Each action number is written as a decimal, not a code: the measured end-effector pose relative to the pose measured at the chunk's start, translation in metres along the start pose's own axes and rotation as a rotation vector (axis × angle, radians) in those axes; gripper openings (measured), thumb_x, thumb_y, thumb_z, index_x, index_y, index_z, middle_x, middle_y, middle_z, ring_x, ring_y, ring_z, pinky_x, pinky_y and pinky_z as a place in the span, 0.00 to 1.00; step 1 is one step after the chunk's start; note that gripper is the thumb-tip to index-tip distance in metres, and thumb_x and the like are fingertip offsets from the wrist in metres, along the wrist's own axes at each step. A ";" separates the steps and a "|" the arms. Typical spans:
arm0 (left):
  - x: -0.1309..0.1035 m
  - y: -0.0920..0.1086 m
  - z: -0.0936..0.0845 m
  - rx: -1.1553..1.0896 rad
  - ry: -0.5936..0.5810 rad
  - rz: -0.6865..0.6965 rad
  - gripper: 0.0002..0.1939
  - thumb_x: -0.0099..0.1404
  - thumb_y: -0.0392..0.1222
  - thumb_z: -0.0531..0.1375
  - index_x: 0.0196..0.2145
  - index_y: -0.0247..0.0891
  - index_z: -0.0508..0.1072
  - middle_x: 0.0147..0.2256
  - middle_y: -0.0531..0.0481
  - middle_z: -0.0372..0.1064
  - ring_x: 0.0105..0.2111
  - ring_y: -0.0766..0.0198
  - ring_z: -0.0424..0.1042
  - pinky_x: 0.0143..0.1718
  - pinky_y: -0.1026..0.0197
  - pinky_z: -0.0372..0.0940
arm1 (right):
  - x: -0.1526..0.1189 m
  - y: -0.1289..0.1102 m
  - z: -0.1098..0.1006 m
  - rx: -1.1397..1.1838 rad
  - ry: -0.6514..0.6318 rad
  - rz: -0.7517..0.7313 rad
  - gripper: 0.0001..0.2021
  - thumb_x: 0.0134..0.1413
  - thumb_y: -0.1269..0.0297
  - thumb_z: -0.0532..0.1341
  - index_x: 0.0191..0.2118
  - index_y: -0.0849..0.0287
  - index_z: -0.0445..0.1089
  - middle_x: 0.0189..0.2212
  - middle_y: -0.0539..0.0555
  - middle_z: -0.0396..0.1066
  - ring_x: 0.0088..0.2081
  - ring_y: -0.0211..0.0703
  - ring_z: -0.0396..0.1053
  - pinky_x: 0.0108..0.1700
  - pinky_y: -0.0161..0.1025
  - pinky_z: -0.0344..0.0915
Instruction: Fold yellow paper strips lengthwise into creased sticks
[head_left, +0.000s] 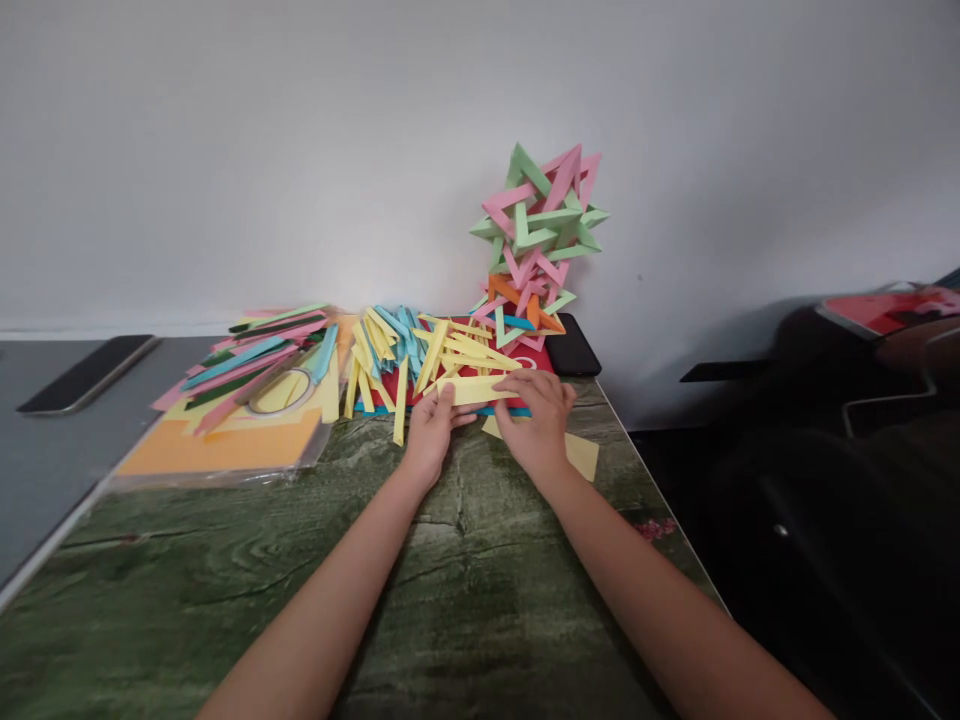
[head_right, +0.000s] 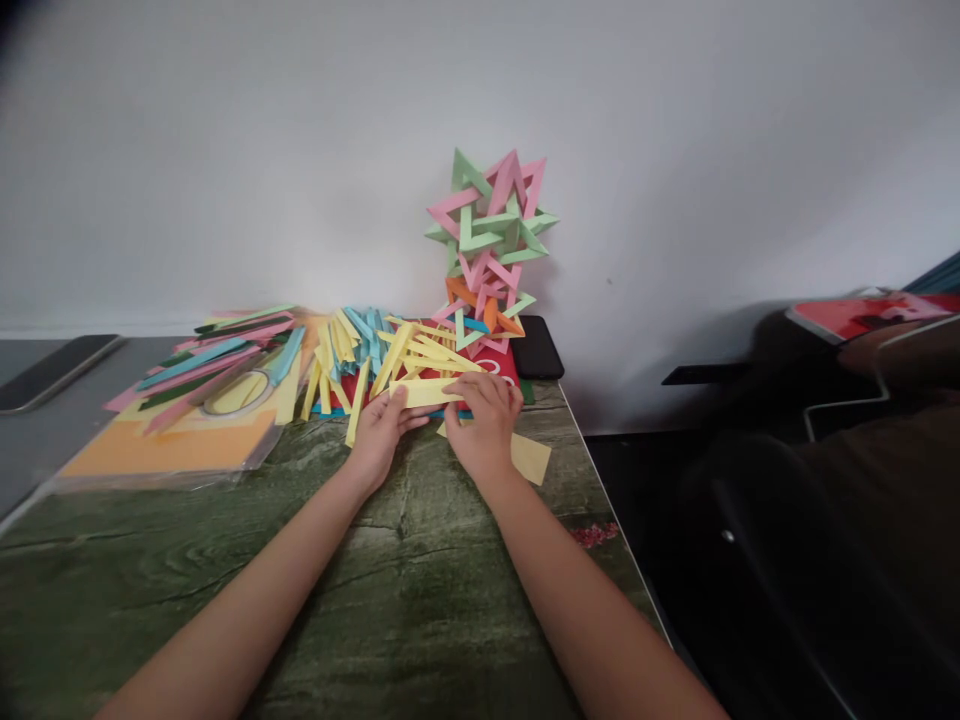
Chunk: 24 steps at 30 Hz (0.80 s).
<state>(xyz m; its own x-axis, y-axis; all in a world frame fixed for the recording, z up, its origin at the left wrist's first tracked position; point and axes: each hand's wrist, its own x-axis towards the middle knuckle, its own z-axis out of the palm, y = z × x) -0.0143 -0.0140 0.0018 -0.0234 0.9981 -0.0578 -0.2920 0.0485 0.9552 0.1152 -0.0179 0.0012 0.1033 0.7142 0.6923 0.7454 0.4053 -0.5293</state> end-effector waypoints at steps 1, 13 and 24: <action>0.000 0.000 0.000 -0.004 -0.005 -0.008 0.19 0.55 0.51 0.57 0.37 0.33 0.70 0.35 0.42 0.72 0.32 0.60 0.73 0.32 0.62 0.67 | 0.000 0.000 0.001 0.018 -0.038 -0.027 0.09 0.44 0.72 0.58 0.32 0.52 0.70 0.35 0.50 0.69 0.42 0.44 0.62 0.47 0.45 0.47; 0.003 -0.002 -0.002 -0.099 0.005 -0.068 0.15 0.53 0.48 0.58 0.32 0.33 0.70 0.30 0.45 0.73 0.30 0.62 0.72 0.35 0.59 0.67 | 0.000 0.002 0.004 0.086 -0.227 -0.161 0.05 0.51 0.62 0.57 0.30 0.52 0.71 0.34 0.49 0.70 0.40 0.41 0.62 0.45 0.42 0.48; 0.003 -0.002 -0.003 -0.146 -0.008 -0.079 0.12 0.50 0.44 0.61 0.30 0.32 0.70 0.29 0.44 0.73 0.32 0.58 0.73 0.38 0.55 0.66 | 0.002 -0.001 0.003 0.035 -0.221 -0.042 0.04 0.50 0.64 0.57 0.28 0.56 0.67 0.28 0.48 0.69 0.37 0.41 0.61 0.43 0.41 0.48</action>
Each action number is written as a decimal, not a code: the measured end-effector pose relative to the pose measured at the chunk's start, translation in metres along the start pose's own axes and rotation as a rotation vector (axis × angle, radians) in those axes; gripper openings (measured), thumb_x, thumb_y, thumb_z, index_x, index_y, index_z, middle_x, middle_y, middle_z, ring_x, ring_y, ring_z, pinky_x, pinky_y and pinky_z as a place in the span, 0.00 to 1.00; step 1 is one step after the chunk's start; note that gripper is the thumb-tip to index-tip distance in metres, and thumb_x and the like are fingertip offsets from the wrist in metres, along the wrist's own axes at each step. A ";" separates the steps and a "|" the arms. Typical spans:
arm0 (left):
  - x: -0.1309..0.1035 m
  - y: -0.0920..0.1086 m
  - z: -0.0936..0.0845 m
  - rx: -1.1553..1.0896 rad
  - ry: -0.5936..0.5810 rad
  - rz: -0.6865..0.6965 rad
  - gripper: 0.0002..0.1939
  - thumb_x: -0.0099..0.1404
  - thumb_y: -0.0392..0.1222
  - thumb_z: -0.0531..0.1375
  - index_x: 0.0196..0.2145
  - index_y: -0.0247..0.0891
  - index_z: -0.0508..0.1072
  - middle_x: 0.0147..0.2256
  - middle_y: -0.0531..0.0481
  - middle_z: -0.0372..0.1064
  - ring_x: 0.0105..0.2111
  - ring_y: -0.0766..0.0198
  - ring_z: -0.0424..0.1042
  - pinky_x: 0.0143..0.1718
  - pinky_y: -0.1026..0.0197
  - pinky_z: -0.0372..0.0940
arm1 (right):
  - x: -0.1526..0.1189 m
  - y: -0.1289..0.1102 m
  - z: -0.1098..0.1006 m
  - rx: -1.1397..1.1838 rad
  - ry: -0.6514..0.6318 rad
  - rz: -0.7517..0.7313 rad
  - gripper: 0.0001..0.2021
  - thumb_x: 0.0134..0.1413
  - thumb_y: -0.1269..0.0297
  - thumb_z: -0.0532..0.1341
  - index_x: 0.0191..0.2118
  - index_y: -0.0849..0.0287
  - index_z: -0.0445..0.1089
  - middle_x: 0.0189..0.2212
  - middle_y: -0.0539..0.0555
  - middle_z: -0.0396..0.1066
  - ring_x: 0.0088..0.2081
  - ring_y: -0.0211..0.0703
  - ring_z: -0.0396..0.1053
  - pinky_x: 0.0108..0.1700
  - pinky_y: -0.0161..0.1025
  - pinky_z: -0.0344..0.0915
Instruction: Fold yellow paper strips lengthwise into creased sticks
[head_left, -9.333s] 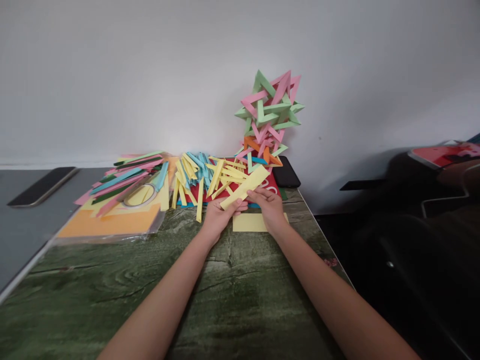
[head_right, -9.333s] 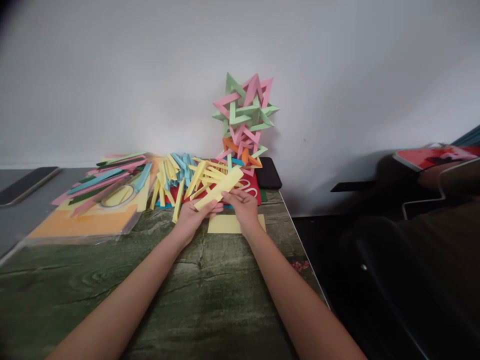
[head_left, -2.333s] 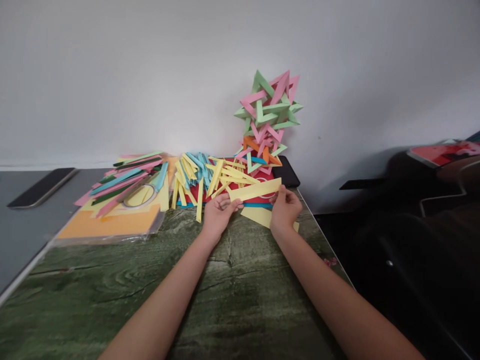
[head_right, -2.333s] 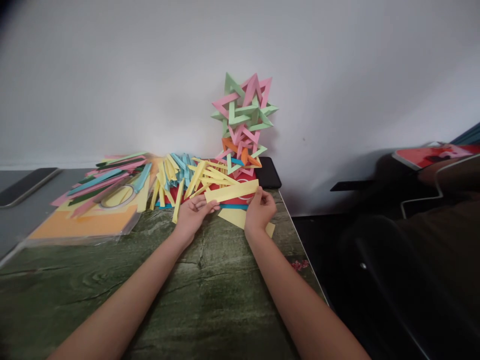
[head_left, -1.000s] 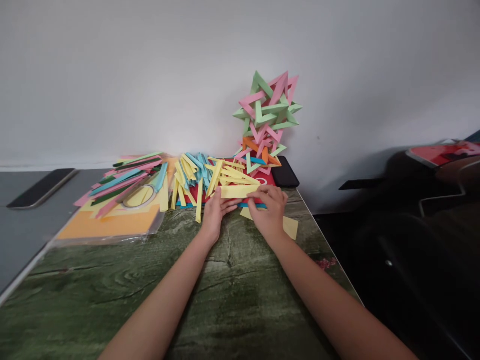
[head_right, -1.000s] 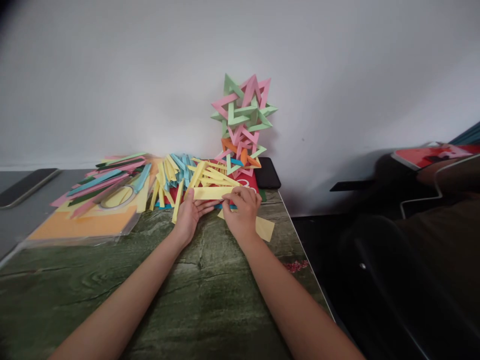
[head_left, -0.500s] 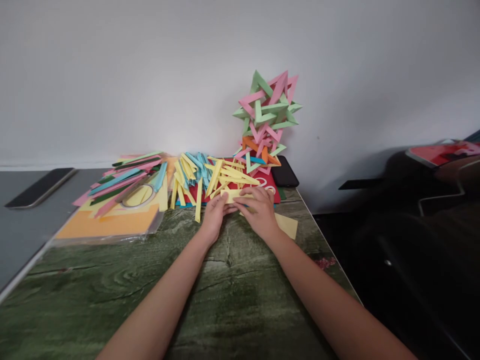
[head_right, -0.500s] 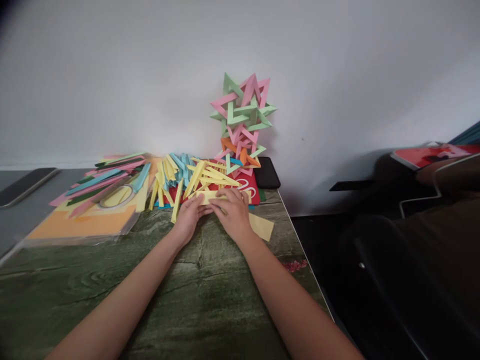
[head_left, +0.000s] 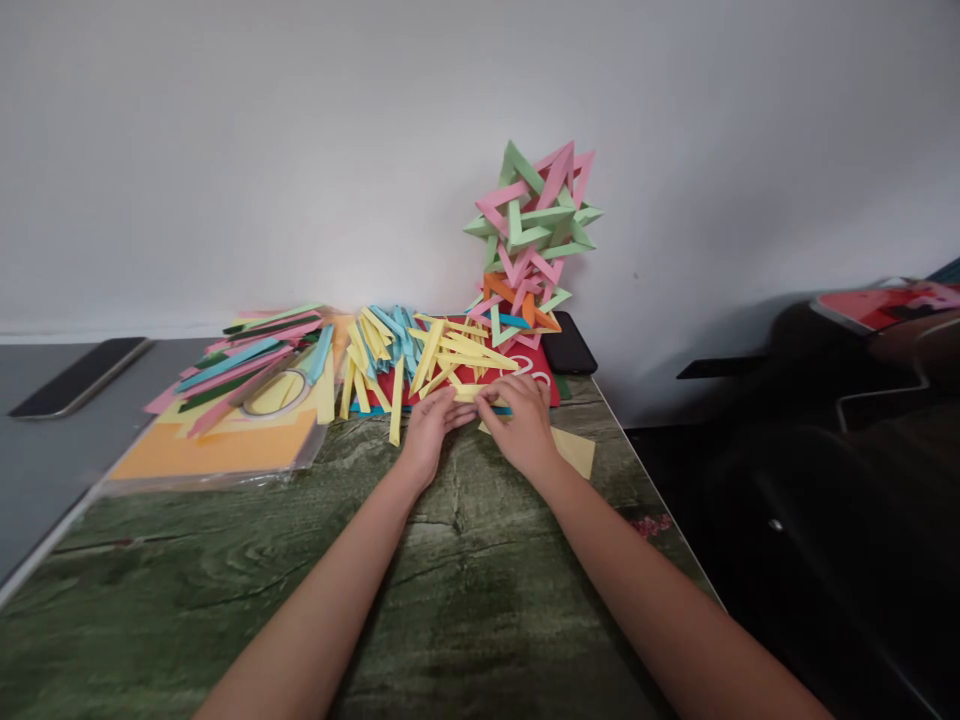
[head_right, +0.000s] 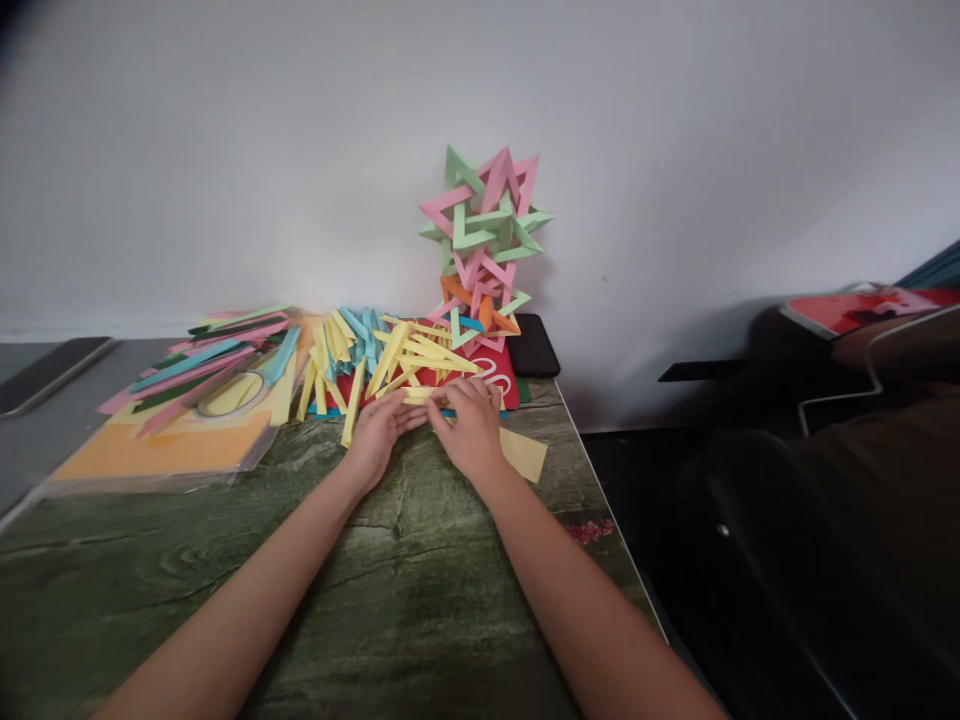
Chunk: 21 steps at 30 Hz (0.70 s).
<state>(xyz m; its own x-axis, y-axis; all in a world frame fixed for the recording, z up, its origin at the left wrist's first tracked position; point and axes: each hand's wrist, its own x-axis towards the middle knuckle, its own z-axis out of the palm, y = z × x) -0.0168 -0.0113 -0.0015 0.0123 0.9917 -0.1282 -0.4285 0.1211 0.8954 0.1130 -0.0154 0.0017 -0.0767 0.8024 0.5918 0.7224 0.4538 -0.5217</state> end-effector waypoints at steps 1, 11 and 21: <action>0.000 0.000 0.000 0.004 -0.004 -0.003 0.12 0.50 0.45 0.61 0.30 0.32 0.70 0.29 0.43 0.73 0.32 0.57 0.73 0.38 0.55 0.66 | 0.000 0.000 0.000 -0.001 0.001 0.004 0.05 0.50 0.63 0.57 0.27 0.56 0.66 0.27 0.48 0.69 0.36 0.41 0.61 0.43 0.41 0.48; -0.004 0.001 0.003 0.202 -0.100 0.027 0.18 0.53 0.52 0.58 0.32 0.33 0.72 0.34 0.43 0.73 0.35 0.58 0.72 0.41 0.55 0.65 | 0.001 0.002 -0.001 -0.010 0.001 0.034 0.07 0.49 0.60 0.58 0.25 0.56 0.66 0.26 0.47 0.69 0.36 0.40 0.61 0.43 0.40 0.46; -0.002 -0.002 0.001 0.221 -0.091 0.031 0.18 0.55 0.52 0.56 0.33 0.33 0.72 0.36 0.42 0.73 0.35 0.59 0.72 0.38 0.58 0.66 | 0.001 0.003 0.001 -0.039 0.002 0.076 0.09 0.50 0.59 0.57 0.24 0.56 0.66 0.26 0.47 0.69 0.36 0.41 0.60 0.43 0.40 0.44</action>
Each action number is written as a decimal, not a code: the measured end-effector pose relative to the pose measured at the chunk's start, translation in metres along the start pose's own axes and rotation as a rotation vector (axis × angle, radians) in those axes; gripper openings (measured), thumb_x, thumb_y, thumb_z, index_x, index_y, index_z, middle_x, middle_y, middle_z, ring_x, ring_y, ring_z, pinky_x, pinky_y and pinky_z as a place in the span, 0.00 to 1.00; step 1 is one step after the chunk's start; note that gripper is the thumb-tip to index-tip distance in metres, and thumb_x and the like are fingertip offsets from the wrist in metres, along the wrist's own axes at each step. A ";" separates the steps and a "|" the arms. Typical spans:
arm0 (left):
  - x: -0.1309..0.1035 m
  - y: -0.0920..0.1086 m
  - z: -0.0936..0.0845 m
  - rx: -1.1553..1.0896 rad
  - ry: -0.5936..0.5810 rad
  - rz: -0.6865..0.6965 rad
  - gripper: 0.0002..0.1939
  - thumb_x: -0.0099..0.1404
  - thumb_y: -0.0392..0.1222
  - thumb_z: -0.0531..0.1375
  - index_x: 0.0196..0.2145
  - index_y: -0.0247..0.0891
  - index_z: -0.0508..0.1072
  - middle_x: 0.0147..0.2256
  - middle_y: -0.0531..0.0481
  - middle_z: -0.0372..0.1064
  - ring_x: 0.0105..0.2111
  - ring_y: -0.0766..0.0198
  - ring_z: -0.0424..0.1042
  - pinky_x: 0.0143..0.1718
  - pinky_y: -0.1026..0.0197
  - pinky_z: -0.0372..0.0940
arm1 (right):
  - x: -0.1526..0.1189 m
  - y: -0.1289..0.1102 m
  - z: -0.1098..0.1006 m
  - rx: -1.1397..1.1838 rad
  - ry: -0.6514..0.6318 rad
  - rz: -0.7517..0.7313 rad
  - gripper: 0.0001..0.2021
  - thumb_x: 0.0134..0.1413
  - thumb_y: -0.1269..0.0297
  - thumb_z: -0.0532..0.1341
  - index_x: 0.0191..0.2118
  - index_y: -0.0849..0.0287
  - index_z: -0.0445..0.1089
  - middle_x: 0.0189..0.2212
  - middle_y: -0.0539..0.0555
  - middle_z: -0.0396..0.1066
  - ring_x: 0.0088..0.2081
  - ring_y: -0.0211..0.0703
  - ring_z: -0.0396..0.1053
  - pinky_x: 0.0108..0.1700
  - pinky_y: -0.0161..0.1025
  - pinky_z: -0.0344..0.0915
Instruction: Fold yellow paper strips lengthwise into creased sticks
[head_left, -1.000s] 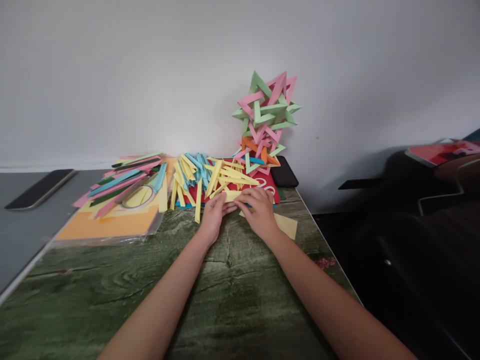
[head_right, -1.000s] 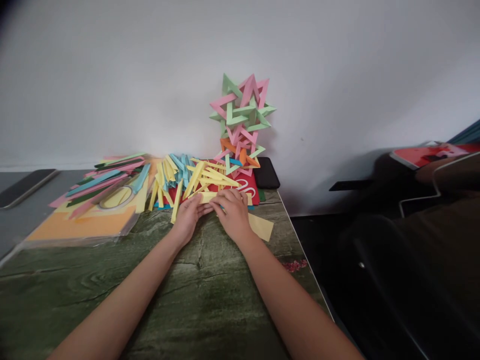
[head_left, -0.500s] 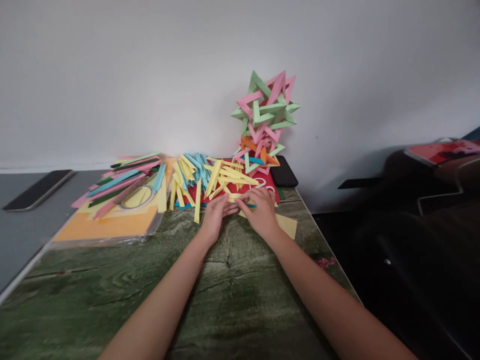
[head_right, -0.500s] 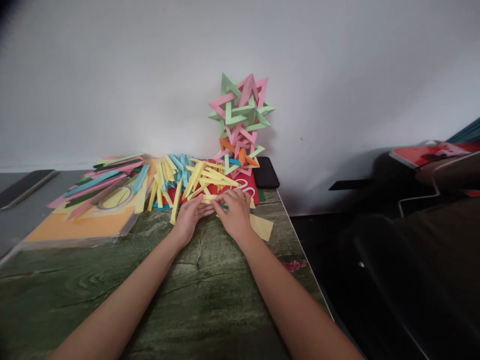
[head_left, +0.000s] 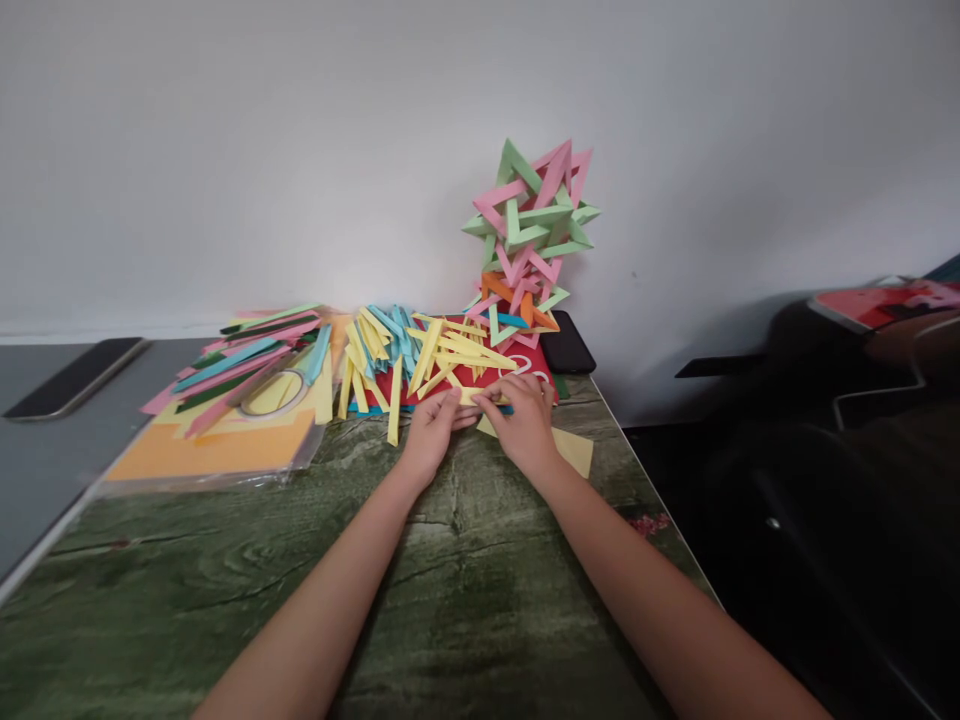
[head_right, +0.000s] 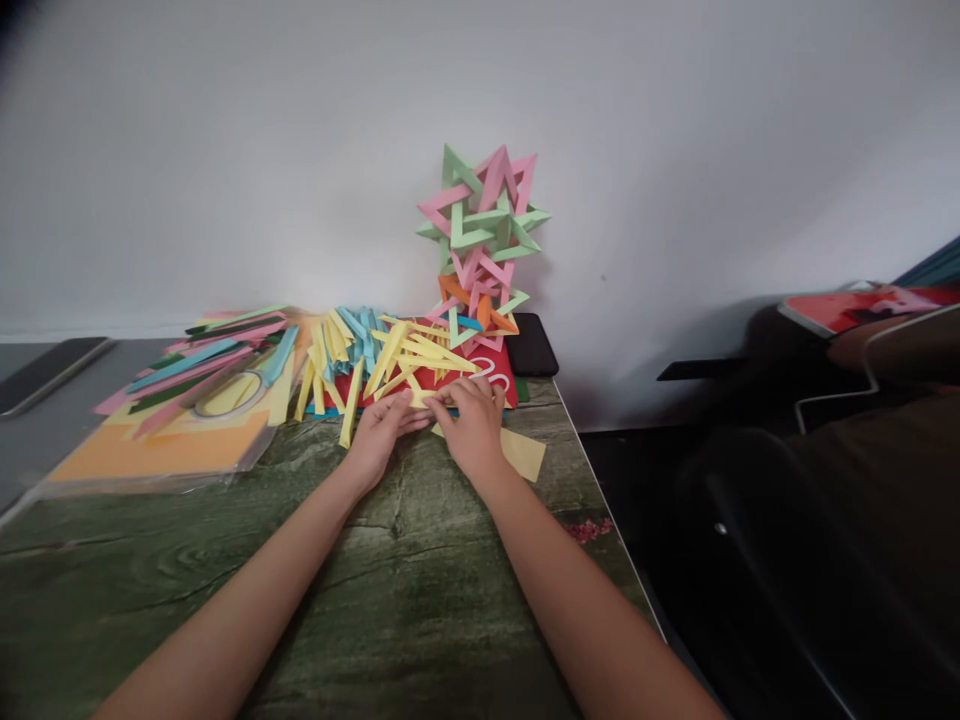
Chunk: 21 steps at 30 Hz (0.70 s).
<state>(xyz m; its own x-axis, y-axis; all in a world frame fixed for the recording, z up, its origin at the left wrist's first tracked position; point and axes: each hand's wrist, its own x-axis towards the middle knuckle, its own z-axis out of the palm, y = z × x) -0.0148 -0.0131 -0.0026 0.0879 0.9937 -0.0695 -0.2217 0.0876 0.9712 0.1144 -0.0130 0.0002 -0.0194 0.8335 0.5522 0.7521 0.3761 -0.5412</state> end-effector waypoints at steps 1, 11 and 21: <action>0.000 0.000 0.000 0.007 -0.001 0.000 0.18 0.55 0.52 0.56 0.33 0.33 0.72 0.36 0.43 0.73 0.35 0.59 0.72 0.38 0.58 0.66 | 0.000 0.000 0.000 0.001 0.000 0.000 0.09 0.49 0.59 0.58 0.24 0.56 0.66 0.26 0.47 0.69 0.35 0.41 0.60 0.43 0.40 0.45; -0.001 0.000 0.000 0.111 -0.119 0.037 0.18 0.56 0.50 0.56 0.39 0.35 0.72 0.39 0.44 0.72 0.38 0.59 0.71 0.40 0.59 0.65 | 0.000 0.004 0.003 0.009 0.060 0.015 0.09 0.47 0.59 0.60 0.22 0.57 0.66 0.23 0.47 0.69 0.34 0.41 0.62 0.42 0.41 0.48; 0.001 -0.002 -0.002 -0.049 0.023 0.086 0.20 0.56 0.52 0.55 0.39 0.34 0.71 0.37 0.42 0.72 0.39 0.57 0.71 0.42 0.56 0.64 | -0.006 -0.004 0.000 0.378 0.174 0.100 0.16 0.44 0.57 0.60 0.14 0.59 0.62 0.13 0.47 0.60 0.19 0.34 0.58 0.26 0.35 0.56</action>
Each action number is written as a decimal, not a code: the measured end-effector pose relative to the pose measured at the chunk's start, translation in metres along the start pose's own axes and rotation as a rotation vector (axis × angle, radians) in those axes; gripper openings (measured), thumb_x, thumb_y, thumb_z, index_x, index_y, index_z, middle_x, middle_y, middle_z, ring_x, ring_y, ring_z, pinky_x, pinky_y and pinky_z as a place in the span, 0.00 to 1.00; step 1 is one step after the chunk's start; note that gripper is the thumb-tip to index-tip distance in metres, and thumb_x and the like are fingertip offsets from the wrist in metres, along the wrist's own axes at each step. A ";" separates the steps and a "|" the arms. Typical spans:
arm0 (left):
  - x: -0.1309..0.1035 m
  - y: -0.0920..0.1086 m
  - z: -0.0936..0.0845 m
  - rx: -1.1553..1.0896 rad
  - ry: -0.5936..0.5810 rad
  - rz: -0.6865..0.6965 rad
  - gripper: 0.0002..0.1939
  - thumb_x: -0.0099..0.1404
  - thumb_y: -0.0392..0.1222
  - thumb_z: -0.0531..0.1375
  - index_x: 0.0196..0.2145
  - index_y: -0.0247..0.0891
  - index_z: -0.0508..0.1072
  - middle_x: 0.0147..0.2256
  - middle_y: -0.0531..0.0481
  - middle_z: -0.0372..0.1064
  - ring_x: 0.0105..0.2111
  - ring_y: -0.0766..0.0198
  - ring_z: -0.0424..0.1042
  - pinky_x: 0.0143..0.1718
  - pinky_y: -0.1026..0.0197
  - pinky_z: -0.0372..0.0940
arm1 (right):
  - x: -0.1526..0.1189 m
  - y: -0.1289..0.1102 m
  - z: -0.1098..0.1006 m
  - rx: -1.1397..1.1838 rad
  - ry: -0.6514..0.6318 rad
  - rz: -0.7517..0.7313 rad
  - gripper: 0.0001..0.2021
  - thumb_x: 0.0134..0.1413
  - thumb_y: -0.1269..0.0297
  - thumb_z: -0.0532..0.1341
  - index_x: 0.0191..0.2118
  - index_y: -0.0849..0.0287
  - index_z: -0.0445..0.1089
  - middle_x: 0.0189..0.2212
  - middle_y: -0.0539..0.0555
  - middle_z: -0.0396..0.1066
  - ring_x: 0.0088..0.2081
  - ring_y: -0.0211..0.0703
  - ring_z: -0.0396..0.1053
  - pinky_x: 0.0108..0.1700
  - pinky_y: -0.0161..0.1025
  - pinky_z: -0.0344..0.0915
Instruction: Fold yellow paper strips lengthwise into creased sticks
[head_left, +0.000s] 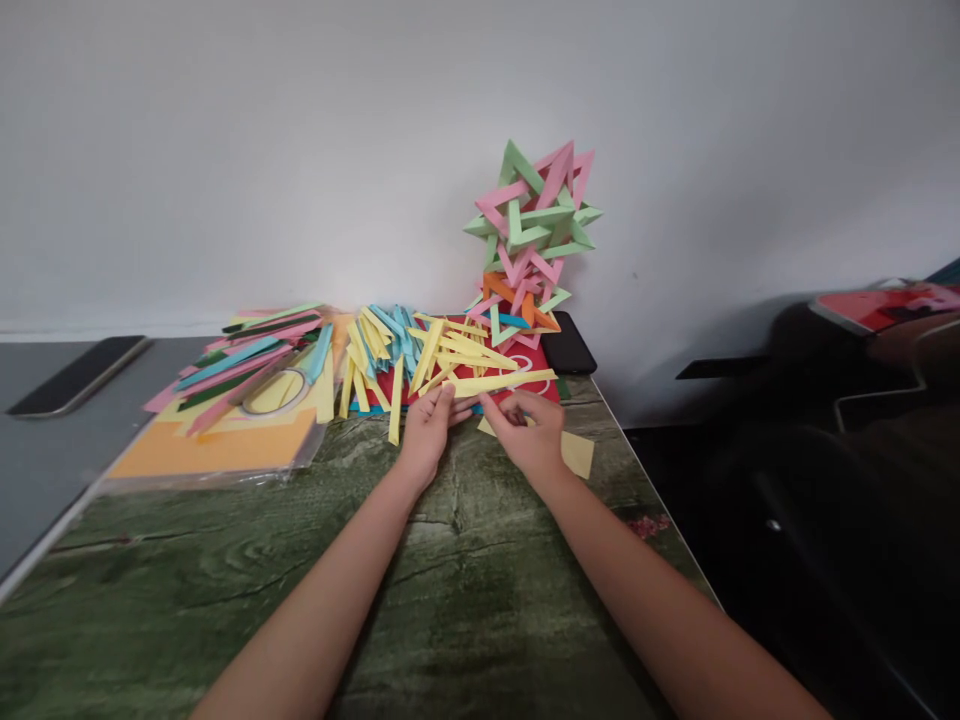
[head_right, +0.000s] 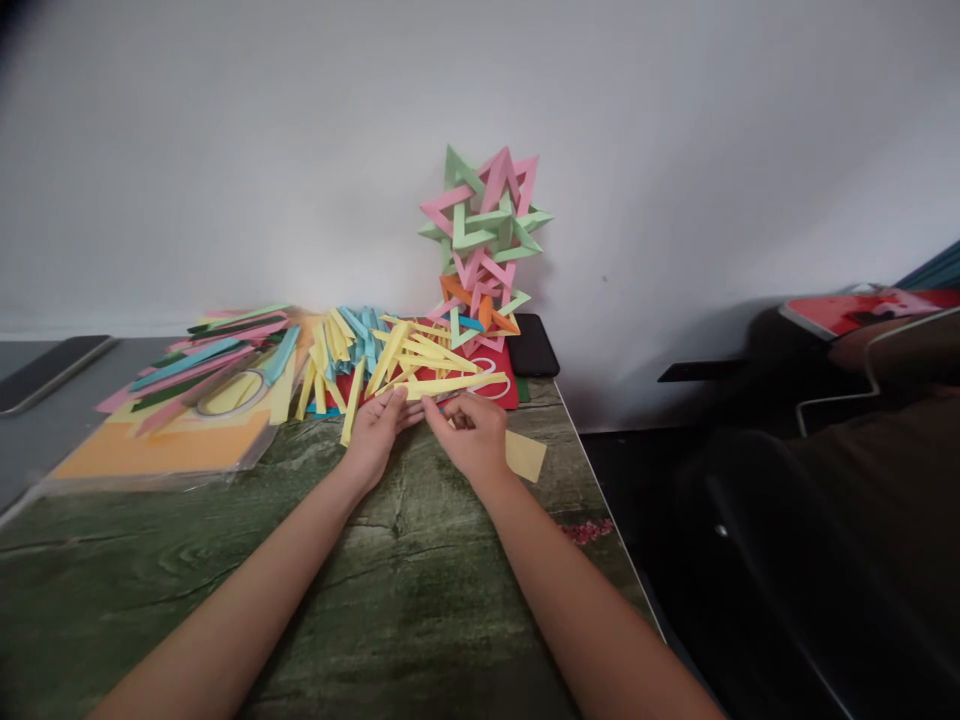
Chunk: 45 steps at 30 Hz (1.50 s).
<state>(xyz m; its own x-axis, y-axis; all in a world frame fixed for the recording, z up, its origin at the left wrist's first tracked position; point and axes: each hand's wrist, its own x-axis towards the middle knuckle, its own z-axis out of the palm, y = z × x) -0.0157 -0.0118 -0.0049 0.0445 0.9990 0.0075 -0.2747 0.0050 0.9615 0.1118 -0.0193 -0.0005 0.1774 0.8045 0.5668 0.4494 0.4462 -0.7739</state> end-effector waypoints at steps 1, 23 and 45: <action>0.000 0.001 0.000 -0.005 0.017 0.002 0.20 0.55 0.52 0.56 0.38 0.34 0.71 0.37 0.42 0.72 0.39 0.57 0.71 0.42 0.56 0.64 | 0.001 0.003 0.002 0.085 -0.102 0.103 0.16 0.43 0.56 0.60 0.14 0.59 0.61 0.12 0.47 0.58 0.17 0.33 0.56 0.22 0.34 0.54; -0.006 0.010 0.006 0.145 -0.083 -0.084 0.23 0.53 0.52 0.58 0.41 0.33 0.71 0.35 0.41 0.73 0.37 0.58 0.72 0.39 0.58 0.64 | 0.011 0.014 0.004 0.529 -0.089 0.535 0.17 0.38 0.56 0.63 0.11 0.61 0.61 0.08 0.46 0.61 0.11 0.31 0.57 0.17 0.32 0.54; -0.005 0.005 0.003 0.164 -0.001 -0.055 0.19 0.47 0.50 0.62 0.33 0.33 0.74 0.33 0.43 0.73 0.34 0.58 0.72 0.36 0.59 0.66 | 0.011 0.015 0.004 0.498 -0.250 0.453 0.15 0.39 0.55 0.62 0.15 0.60 0.65 0.09 0.48 0.63 0.12 0.32 0.59 0.19 0.32 0.58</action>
<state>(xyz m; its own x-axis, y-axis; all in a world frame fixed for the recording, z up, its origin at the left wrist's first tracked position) -0.0141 -0.0172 0.0012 0.0562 0.9973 -0.0464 -0.1110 0.0524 0.9924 0.1167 -0.0027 -0.0070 0.0186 0.9921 0.1242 -0.0846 0.1253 -0.9885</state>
